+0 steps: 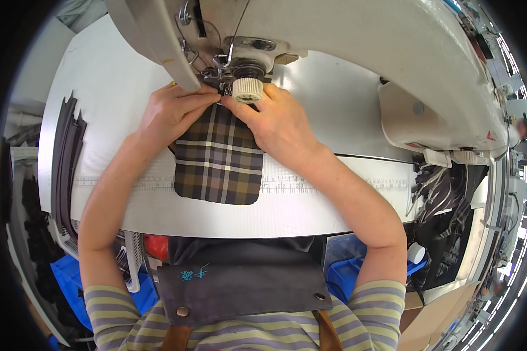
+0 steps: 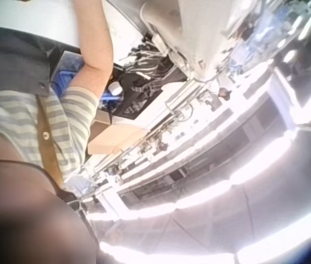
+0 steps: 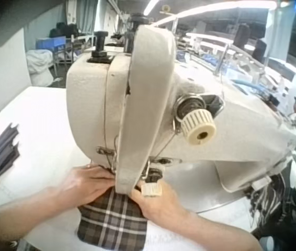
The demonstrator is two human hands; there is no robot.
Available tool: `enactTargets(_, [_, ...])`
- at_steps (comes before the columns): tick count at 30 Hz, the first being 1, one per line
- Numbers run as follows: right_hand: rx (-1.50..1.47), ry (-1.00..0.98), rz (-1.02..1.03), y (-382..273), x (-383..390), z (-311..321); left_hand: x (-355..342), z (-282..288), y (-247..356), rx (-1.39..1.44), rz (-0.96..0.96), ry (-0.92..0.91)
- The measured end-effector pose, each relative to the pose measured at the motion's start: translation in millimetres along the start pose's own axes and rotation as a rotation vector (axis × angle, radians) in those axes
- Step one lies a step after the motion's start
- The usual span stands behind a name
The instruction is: The recorder uses an industrial sewing machine to attach zippers to plaid fabric pieces.
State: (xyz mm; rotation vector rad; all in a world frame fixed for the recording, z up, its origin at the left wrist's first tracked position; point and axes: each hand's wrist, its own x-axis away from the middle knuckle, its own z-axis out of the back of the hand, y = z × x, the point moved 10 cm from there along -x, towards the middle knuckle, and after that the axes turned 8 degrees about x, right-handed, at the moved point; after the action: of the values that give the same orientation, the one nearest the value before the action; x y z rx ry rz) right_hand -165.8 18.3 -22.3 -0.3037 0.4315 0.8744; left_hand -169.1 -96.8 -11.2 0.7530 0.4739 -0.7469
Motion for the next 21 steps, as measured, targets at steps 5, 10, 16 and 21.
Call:
enactTargets(5, [0.111,-0.054,0.01,-4.1,0.5,-3.0,-0.6,2.0,1.4,0.03,-0.006,-0.019])
enactTargets(10, [0.108,-0.068,-0.005,-3.7,-0.3,-4.3,-1.0,0.8,-3.0,0.055,0.022,-0.051])
enactTargets(16, [0.112,-0.062,-0.01,-3.8,-0.8,-3.3,-0.6,0.5,-4.8,0.061,0.033,-0.037])
enactTargets(21, [0.146,-0.051,0.019,-7.3,-1.4,-1.9,-0.8,0.7,-5.0,0.06,0.038,-0.027])
